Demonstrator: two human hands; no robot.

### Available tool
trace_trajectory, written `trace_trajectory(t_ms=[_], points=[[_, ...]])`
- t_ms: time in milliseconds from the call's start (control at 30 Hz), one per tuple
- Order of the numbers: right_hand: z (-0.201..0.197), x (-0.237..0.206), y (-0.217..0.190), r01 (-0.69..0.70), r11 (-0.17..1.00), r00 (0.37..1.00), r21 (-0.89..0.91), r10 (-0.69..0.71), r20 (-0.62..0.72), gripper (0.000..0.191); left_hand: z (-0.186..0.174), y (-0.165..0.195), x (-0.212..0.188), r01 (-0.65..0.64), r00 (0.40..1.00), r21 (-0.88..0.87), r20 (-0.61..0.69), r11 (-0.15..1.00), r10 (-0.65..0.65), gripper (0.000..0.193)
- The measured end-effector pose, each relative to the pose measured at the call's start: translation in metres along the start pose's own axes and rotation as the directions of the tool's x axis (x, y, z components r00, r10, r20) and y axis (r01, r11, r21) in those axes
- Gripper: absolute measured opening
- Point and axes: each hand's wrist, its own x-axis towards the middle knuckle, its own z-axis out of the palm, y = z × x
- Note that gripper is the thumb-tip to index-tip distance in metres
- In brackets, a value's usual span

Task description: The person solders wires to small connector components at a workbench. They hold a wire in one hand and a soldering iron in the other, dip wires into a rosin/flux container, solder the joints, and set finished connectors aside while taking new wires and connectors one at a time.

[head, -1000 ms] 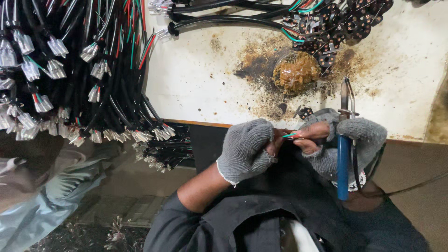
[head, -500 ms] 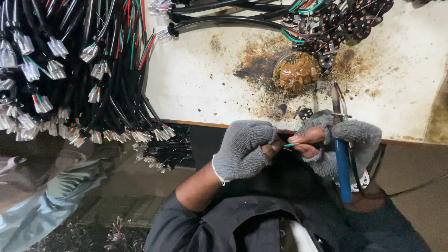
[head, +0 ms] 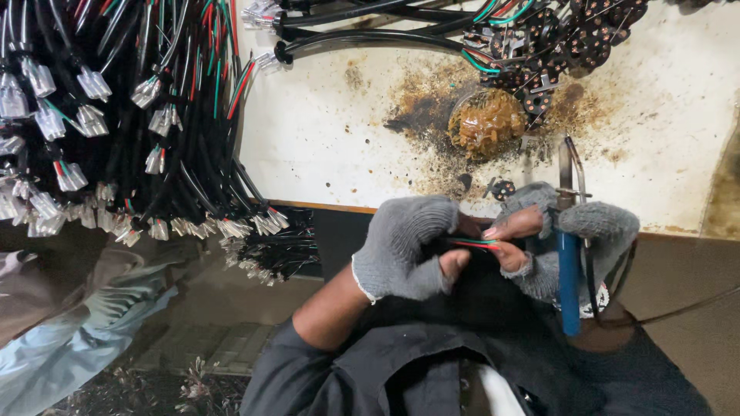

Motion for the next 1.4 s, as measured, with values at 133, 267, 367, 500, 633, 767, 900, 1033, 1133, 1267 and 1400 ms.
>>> trace_trajectory(t_ms=[133,267,367,500,633,767,900,1033,1133,1267,1400], points=[[0.002,0.0,-0.001,-0.037,0.999,0.999,-0.02,0.036,-0.037,0.067,0.013,-0.007,-0.005,-0.05,0.996,0.097,-0.065,0.994,0.057,0.023],[0.0,-0.002,-0.009,-0.109,0.993,0.994,-0.043,0.108,-0.025,0.063,0.022,-0.024,-0.011,-0.185,0.969,0.232,-0.119,0.955,0.217,0.022],[0.0,-0.001,-0.008,-0.081,0.995,0.997,-0.062,0.08,-0.02,0.064,0.028,-0.031,-0.016,-0.16,0.967,0.294,-0.144,0.942,0.209,0.022],[0.001,0.0,-0.006,-0.093,0.992,0.996,-0.09,0.093,-0.009,0.064,0.033,-0.032,-0.017,-0.12,0.967,0.286,-0.184,0.951,0.178,0.017],[0.003,-0.003,-0.006,-0.096,0.98,0.995,-0.173,0.099,0.011,0.069,0.029,-0.03,-0.015,-0.038,0.981,0.269,-0.174,0.962,0.087,0.014],[0.003,-0.005,0.002,-0.116,0.979,0.993,-0.166,0.111,-0.037,0.07,0.022,-0.025,-0.012,-0.061,0.987,0.174,-0.135,0.983,0.085,0.014],[-0.007,-0.009,0.017,0.047,0.986,0.999,-0.158,-0.043,0.028,0.059,0.021,-0.021,-0.009,-0.039,0.988,0.141,-0.144,0.989,0.06,0.012],[-0.004,-0.017,0.038,-0.139,0.97,0.981,-0.199,0.163,0.108,0.039,0.019,-0.022,-0.009,-0.031,0.988,0.145,-0.146,0.989,0.053,0.011],[-0.004,-0.017,0.048,-0.235,0.956,0.958,-0.178,0.258,0.124,0.026,0.021,-0.024,-0.007,-0.036,0.981,0.248,-0.178,0.968,0.082,0.028],[-0.01,-0.014,0.024,-0.219,0.928,0.968,-0.303,0.246,0.056,0.017,0.025,-0.017,-0.005,-0.043,0.974,0.283,-0.203,0.958,0.104,0.022],[-0.013,0.006,-0.014,-0.393,0.708,0.864,0.587,0.503,-0.029,0.038,0.015,-0.004,-0.001,-0.029,0.957,0.31,-0.264,0.95,0.116,0.022]])
